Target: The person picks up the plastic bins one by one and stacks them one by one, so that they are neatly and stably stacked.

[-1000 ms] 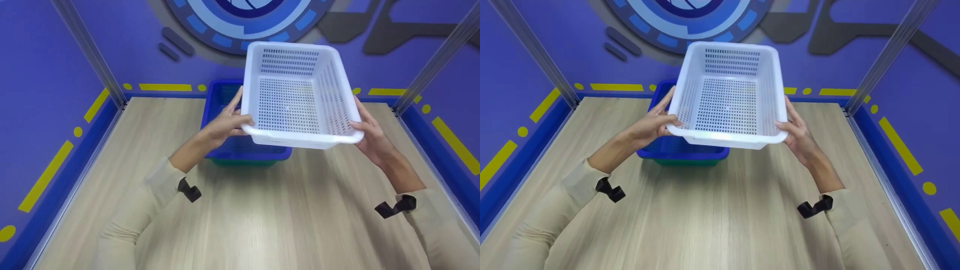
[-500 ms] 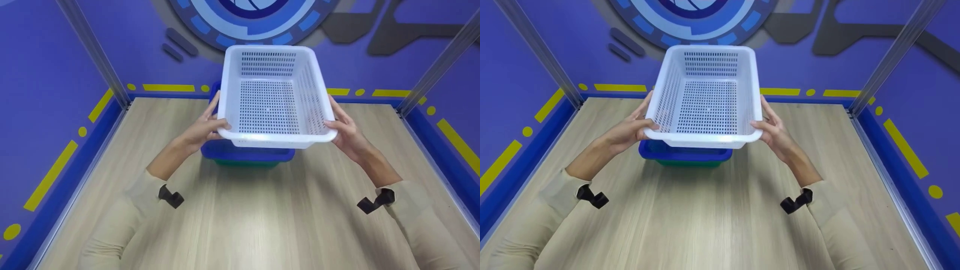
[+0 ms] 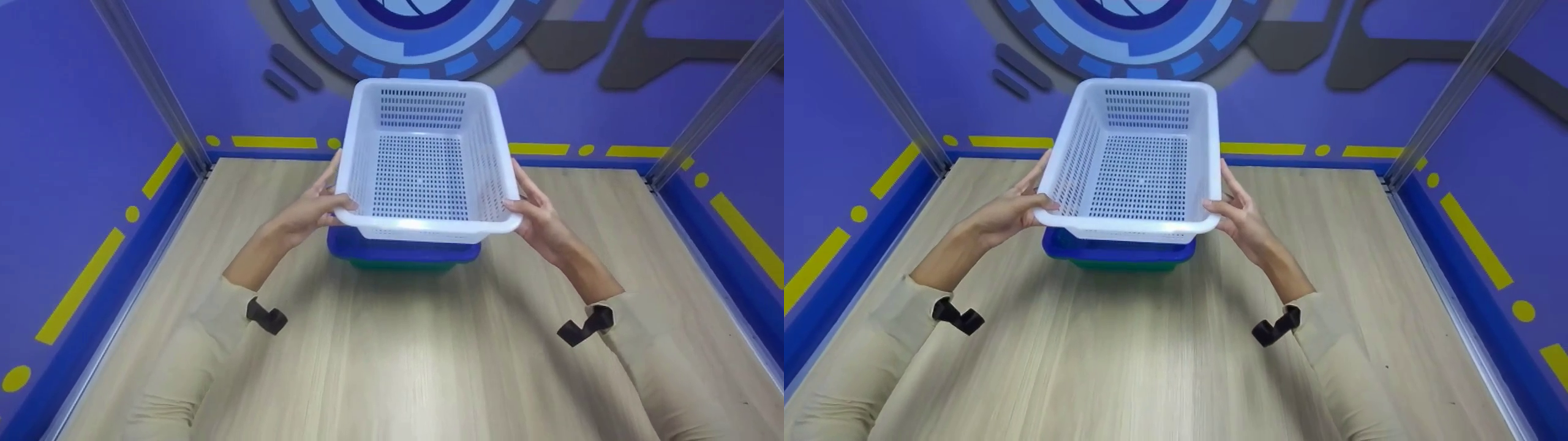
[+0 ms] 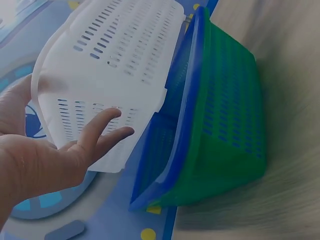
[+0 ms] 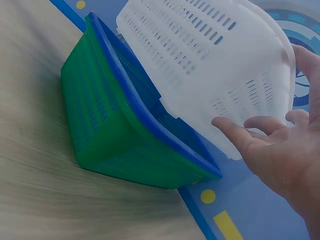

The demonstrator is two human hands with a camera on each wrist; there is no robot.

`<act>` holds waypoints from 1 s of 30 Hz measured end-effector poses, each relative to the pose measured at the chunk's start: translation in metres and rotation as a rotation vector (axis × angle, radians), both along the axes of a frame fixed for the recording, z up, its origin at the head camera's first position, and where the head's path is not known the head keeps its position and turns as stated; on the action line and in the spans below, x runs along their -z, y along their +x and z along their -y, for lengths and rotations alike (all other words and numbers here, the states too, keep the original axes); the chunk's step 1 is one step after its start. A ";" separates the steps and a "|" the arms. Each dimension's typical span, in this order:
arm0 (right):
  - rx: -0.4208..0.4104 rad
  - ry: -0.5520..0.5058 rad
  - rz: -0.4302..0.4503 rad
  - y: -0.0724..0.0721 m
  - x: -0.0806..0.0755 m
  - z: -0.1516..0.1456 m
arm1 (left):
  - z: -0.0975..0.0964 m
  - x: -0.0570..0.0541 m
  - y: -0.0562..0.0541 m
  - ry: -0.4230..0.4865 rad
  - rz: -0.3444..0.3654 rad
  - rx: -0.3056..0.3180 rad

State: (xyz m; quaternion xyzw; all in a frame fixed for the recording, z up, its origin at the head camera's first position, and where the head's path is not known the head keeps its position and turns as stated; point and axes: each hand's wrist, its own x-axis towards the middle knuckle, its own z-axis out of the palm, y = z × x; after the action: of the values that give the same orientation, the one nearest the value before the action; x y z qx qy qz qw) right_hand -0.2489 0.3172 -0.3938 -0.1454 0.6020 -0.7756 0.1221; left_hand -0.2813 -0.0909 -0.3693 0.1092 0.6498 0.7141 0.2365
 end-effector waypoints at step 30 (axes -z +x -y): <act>-0.015 0.052 -0.028 -0.002 0.000 -0.002 | 0.005 0.005 -0.004 0.021 -0.012 0.015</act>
State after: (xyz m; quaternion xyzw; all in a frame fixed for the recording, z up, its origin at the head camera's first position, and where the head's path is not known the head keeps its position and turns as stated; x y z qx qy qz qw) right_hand -0.2511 0.3190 -0.3935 -0.1574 0.6225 -0.7566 0.1233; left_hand -0.2854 -0.0961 -0.3746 0.1206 0.6429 0.7184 0.2369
